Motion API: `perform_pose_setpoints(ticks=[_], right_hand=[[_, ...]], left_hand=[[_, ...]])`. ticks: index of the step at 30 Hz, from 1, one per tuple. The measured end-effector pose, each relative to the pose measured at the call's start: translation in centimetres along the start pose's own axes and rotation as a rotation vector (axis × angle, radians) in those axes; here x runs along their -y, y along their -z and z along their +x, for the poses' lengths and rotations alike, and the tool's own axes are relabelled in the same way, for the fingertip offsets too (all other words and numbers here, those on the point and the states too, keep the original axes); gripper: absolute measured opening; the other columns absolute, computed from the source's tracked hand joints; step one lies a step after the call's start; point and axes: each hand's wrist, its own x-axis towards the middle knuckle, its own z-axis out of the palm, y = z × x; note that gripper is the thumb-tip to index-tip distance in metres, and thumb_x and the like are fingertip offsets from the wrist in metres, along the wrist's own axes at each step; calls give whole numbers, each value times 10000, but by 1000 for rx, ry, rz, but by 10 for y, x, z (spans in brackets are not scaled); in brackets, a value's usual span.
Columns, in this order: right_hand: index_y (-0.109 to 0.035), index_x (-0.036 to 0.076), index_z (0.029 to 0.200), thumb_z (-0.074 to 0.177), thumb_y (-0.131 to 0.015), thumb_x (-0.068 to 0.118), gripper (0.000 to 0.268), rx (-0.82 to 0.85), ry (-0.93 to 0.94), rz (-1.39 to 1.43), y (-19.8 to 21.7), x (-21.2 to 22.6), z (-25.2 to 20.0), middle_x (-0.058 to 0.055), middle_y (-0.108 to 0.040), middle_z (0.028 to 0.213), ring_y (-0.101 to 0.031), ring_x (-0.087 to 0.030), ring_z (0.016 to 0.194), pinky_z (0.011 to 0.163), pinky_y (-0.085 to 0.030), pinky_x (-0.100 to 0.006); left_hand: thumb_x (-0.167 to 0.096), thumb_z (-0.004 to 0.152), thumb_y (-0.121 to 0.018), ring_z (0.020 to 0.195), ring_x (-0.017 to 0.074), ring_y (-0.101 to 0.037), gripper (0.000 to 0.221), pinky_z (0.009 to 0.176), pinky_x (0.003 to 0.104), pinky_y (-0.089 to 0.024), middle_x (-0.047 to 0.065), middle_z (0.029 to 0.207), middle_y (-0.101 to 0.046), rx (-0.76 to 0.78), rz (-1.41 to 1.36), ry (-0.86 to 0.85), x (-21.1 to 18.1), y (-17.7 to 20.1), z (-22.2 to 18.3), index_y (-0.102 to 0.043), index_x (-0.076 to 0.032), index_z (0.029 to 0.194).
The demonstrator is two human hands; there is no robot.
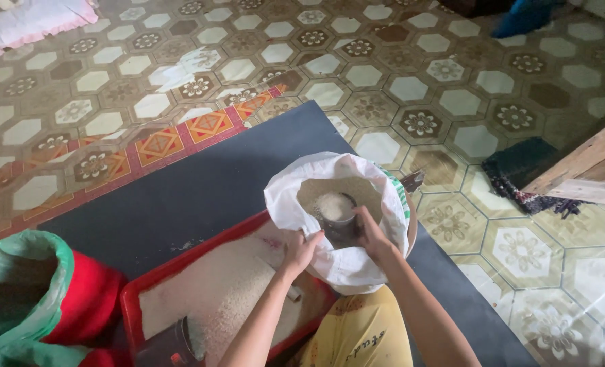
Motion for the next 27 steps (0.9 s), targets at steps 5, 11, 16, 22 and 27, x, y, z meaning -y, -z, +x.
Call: perform_pose_setpoints(ticks=[5, 11, 16, 22, 27], right_hand=[[-405, 145, 1557, 834, -704, 419, 829, -44, 143, 199, 22, 6, -7, -303, -299, 1579, -382, -421, 1454, 1154, -362, -519], [-475, 196, 1394, 814, -733, 406, 668, 135, 187, 273, 24, -1, -18, -241, -416, 1206, -544, -394, 1059, 938, -512, -503], [-693, 180, 1188, 797, -639, 482, 497, 328, 227, 128, -63, -6, -102, -138, -640, 936, -671, -334, 817, 878, -608, -484], [-658, 186, 1180, 799, -708, 262, 391, 392, 216, 46, -138, -66, -109, -85, -618, 957, -662, -204, 746, 757, -666, -388], [-461, 71, 1332, 746, -855, 115, 709, 332, 1111, -866, -168, -126, -53, -184, -574, 1229, -599, -324, 1115, 964, -500, -432]], left_hand=[[-768, 914, -584, 1291, 374, -582, 866, 1074, 505, -447, 256, 1392, -585, 77, -86, -24, 60, 22, -15, -551, -43, 1387], [-418, 968, -681, 1033, 307, -689, 356, 822, 406, -573, 149, 1128, -703, -322, -229, -58, 176, 86, -103, -648, -118, 1158], [-227, 950, -714, 1022, 385, -666, 272, 876, 460, -520, 186, 1074, -682, -847, -98, -174, 268, 114, -165, -614, -67, 1146], [-176, 918, -715, 978, 287, -621, 130, 927, 389, -471, 58, 986, -597, -1104, 83, -212, 309, 111, -225, -650, -139, 1024], [-155, 858, -712, 1108, 300, -510, 253, 1026, 413, -385, 97, 1146, -571, -1137, 111, -255, 299, 115, -228, -611, -95, 1082]])
